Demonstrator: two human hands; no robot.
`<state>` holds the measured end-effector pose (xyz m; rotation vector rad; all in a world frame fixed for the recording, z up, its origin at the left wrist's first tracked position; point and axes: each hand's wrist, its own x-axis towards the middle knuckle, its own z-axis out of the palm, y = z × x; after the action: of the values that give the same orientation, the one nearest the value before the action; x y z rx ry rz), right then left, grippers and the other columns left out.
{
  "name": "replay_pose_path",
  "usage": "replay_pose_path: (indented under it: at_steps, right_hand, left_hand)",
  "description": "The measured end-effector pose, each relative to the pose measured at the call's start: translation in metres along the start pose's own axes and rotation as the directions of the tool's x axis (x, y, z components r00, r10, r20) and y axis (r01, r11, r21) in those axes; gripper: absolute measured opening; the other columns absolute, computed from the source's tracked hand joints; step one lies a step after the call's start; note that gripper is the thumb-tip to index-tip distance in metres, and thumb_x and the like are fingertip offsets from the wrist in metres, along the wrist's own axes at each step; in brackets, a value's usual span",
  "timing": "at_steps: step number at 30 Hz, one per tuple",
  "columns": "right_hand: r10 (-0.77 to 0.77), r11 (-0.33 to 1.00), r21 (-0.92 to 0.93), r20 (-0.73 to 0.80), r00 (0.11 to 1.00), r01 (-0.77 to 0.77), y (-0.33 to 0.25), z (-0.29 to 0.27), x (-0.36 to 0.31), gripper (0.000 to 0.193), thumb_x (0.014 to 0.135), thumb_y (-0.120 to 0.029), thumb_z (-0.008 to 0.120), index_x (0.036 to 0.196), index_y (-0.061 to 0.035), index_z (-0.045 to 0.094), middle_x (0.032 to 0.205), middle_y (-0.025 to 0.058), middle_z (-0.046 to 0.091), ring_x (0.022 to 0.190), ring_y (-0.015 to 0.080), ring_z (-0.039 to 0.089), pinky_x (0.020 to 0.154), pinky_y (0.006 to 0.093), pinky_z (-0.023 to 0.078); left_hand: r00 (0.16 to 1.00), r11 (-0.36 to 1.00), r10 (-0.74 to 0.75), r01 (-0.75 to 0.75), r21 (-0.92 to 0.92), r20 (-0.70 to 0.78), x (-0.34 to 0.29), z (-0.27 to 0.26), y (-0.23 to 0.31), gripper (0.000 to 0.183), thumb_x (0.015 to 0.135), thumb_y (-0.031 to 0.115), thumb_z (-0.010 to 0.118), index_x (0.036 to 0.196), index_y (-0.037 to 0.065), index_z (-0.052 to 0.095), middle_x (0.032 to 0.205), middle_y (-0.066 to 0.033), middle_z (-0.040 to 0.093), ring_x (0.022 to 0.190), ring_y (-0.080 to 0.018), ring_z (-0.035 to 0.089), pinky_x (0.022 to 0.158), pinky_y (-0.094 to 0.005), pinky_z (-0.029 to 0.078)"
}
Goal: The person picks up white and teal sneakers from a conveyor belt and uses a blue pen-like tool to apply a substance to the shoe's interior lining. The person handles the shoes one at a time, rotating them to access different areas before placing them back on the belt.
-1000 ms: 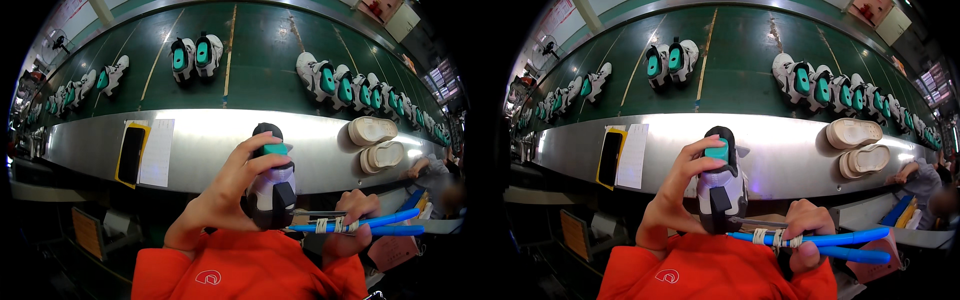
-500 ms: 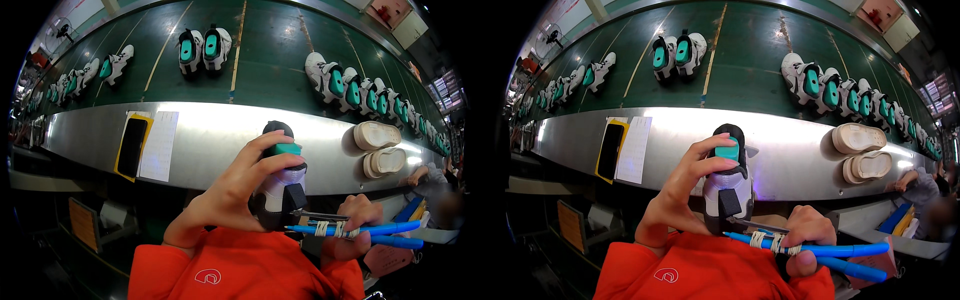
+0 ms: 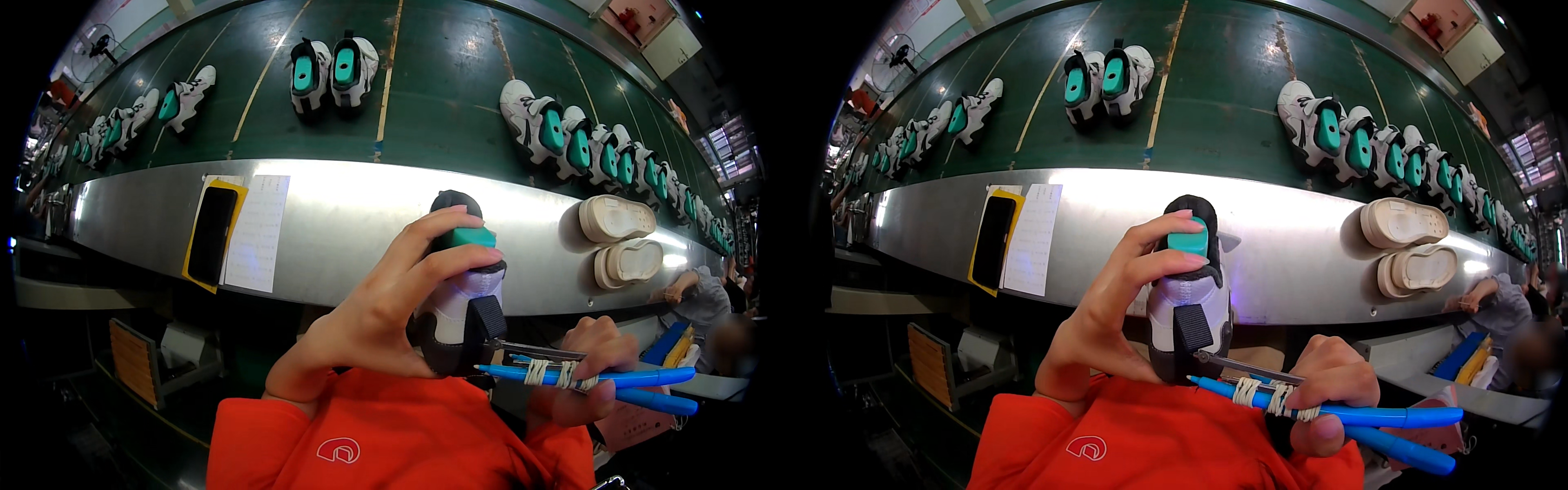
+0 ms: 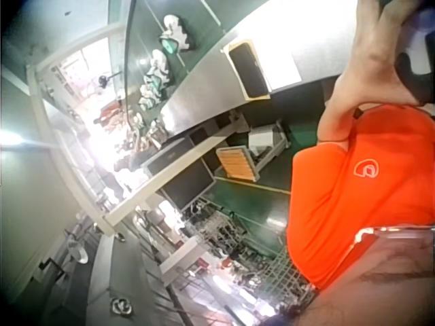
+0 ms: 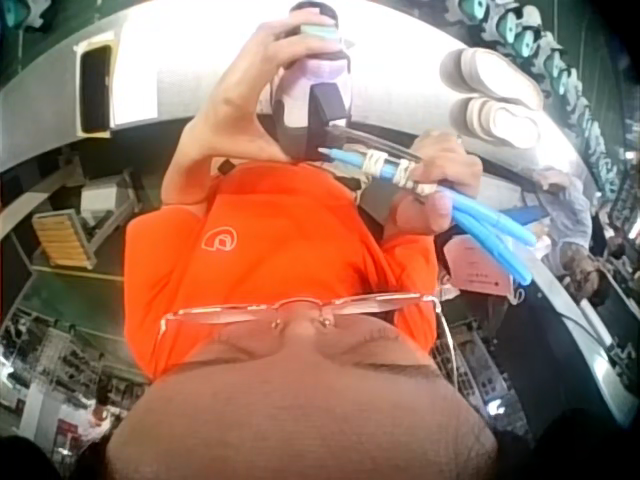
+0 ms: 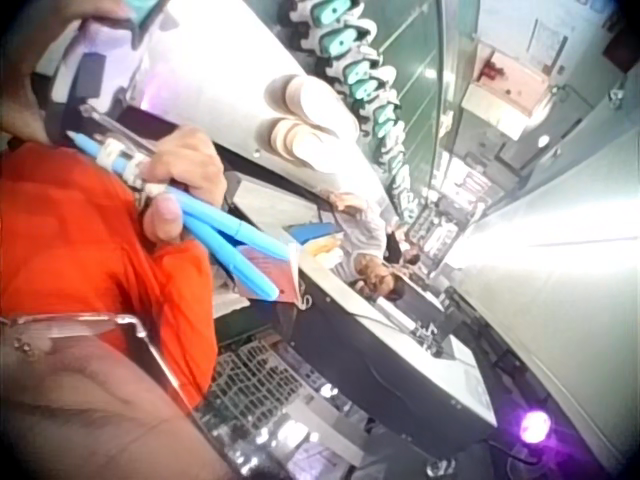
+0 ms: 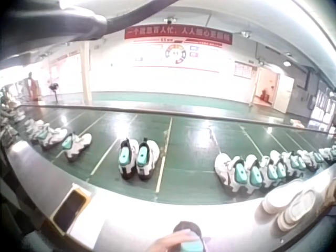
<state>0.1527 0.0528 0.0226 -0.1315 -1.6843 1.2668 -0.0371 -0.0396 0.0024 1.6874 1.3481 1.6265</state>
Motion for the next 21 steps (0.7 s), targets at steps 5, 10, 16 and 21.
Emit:
replay_pose_path:
  at_steps: [5,10,16,21]
  right_hand:
    - [-0.004,1.0,0.005,0.009,1.0,0.004,0.001,0.0,-0.001,0.035,0.086,-0.038,0.051,0.075,-0.0049,0.052,0.059,0.003,0.049,0.048,0.0099,0.043,0.042,0.0212,0.031]
    - [0.038,0.999,-0.031,0.064,0.997,-0.036,-0.006,-0.004,0.002,0.037,0.085,-0.039,0.051,0.072,-0.0048,0.053,0.058,0.0035,0.05,0.047,0.0116,0.045,0.042,0.0232,0.033]
    - [0.112,0.983,-0.169,0.22,0.969,-0.076,-0.022,-0.003,0.043,0.031,0.081,-0.034,0.054,0.07,-0.0053,0.055,0.058,0.004,0.05,0.047,0.0149,0.044,0.043,0.0258,0.032]
    - [0.296,0.933,-0.312,0.379,0.877,-0.18,-0.03,0.0,0.08,0.027,0.079,-0.03,0.051,0.075,-0.0033,0.051,0.067,0.0046,0.049,0.052,0.0099,0.039,0.048,0.0228,0.029]
  left_hand:
    - [1.0,1.0,0.002,-0.002,0.005,0.002,0.0,0.0,0.0,0.074,0.052,0.007,0.076,0.118,0.009,0.045,0.12,-0.0182,0.038,0.115,-0.0378,0.039,0.094,-0.0422,0.036]
    - [1.0,1.0,-0.006,0.006,0.005,0.004,0.001,0.002,0.002,0.073,0.052,0.006,0.076,0.118,0.009,0.045,0.12,-0.0182,0.038,0.114,-0.0368,0.041,0.093,-0.0405,0.037]
    - [1.0,1.0,-0.017,0.017,0.012,0.008,0.012,0.003,0.0,0.076,0.05,0.008,0.079,0.118,0.007,0.045,0.119,-0.0175,0.038,0.111,-0.0332,0.043,0.09,-0.0364,0.04]
    - [1.0,0.993,-0.009,0.012,0.114,-0.022,0.022,0.0,-0.001,0.086,0.046,0.013,0.082,0.12,0.007,0.041,0.117,-0.0151,0.039,0.11,-0.0304,0.043,0.09,-0.035,0.04]
